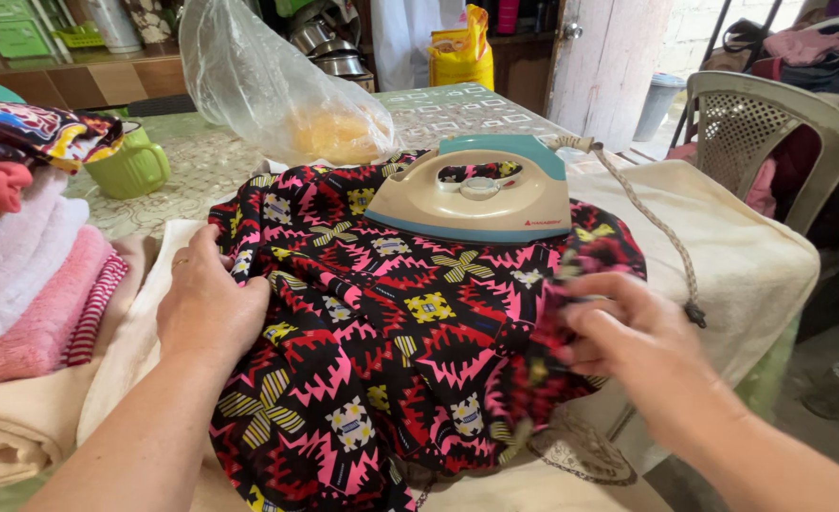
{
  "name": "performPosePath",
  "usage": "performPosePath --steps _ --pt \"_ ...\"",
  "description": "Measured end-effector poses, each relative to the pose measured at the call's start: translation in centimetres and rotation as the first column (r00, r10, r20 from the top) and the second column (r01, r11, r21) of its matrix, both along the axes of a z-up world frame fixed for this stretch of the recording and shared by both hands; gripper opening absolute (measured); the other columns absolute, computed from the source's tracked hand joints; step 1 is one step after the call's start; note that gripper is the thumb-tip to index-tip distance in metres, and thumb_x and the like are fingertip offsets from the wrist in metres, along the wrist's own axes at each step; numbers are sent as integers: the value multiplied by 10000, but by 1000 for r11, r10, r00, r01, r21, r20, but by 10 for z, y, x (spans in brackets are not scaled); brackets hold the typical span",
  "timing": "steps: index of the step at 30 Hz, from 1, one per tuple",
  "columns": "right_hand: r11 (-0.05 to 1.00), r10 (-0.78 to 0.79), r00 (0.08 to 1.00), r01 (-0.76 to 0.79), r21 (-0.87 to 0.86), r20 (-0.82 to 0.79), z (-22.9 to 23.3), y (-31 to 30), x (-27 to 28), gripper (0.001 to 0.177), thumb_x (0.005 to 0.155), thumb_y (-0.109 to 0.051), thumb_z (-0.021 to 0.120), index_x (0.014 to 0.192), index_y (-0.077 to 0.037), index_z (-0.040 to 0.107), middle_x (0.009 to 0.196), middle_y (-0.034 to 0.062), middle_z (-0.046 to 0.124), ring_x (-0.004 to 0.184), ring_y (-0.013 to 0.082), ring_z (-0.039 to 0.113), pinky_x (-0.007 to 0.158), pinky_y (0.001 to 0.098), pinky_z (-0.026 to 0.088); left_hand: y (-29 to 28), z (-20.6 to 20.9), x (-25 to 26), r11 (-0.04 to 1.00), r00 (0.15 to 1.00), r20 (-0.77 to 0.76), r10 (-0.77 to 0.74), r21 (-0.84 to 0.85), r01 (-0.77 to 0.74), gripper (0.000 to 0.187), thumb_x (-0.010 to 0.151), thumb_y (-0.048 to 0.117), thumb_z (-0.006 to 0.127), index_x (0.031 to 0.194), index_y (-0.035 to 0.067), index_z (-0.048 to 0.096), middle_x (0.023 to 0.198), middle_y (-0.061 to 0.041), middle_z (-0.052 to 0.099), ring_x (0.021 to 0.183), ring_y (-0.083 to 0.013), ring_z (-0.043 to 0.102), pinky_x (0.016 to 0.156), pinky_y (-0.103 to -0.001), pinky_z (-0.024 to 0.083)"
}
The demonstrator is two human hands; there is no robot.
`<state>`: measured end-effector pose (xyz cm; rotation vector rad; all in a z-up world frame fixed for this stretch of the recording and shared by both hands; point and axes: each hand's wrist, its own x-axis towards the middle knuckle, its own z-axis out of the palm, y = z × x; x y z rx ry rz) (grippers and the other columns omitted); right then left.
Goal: The person irons a patterned short-sleeved shirt on a table covered with a cloth. They repeatedly smooth the fabric with their hands, reposition the shirt, and use a steam iron to press different sections including the collar, sleeves, and body. The shirt is flipped and adjusted multiple times during the process.
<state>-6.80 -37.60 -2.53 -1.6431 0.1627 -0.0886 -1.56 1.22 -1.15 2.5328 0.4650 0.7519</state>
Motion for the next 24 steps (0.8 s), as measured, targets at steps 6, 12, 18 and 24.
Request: performPosePath --steps 6,12,18,24 --pt "677 40 977 128 -725 210 -14 18 1 441 845 -87 707 1281 -141 667 1026 63 675 714 239 641 686 353 552 1 -2 1 1000 1000 9 -7 3 7 805 784 273 727 1498 96 400 1311 -126 573 1217 -306 578 962 -470 483" --pt "704 -23 876 356 -614 481 -37 -23 14 389 716 -117 779 1088 -70 673 1051 76 571 712 167 626 682 303 532 4 -4 4 1000 1000 24 -15 22 14 798 785 264 724 1497 91 409 1306 -135 579 1217 -314 576 961 -473 484" --pt "748 95 918 190 -636 385 -27 -61 24 117 764 -144 777 844 -61 758 837 56 671 716 130 635 668 302 512 3 -4 3 1000 1000 16 -16 19 16 807 779 265 726 1499 96 404 1299 -127 586 1225 -308 571 966 -471 482" --pt "716 -203 964 266 -646 172 -14 -125 32 94 842 -143 756 853 -52 742 688 72 720 601 138 612 570 324 458 6 -6 4 999 999 41 -22 34 21 802 777 249 723 1500 93 413 1299 -135 588 1223 -314 571 972 -467 477"
